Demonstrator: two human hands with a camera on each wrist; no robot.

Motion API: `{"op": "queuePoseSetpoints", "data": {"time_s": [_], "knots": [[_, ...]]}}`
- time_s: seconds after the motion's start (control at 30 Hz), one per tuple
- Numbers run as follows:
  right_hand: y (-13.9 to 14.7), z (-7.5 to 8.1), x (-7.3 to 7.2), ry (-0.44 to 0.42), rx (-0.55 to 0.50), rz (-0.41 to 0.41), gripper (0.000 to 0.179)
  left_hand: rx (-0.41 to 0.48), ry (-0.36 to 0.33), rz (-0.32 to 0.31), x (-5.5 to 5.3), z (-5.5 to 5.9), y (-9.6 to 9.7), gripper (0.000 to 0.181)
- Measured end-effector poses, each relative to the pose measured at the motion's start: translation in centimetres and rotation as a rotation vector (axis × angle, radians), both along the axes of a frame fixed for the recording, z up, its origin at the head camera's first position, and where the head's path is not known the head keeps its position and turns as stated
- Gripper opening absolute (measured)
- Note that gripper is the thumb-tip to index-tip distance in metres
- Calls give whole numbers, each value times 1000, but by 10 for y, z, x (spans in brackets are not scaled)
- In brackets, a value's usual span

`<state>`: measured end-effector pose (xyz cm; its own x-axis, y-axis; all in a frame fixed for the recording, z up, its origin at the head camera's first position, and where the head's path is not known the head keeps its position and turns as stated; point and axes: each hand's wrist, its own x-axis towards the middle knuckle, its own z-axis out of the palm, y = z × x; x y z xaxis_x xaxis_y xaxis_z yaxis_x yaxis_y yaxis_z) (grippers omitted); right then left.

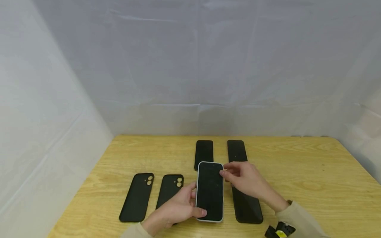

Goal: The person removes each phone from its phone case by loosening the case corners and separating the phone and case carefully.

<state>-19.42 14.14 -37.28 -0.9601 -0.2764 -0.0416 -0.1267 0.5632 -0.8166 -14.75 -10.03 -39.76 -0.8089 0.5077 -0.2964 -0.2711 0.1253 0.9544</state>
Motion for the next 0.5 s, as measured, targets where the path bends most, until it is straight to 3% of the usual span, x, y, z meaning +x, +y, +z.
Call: {"op": "queuePoseSetpoints", "data": {"time_s": [0.23,0.5], "knots": [[-1,1,1,-11,-45,46,42,25,15,-14,5,3,2,71],[6,1,-3,-68,-240,217,34,30,4,-34,6,1,0,74]]}}
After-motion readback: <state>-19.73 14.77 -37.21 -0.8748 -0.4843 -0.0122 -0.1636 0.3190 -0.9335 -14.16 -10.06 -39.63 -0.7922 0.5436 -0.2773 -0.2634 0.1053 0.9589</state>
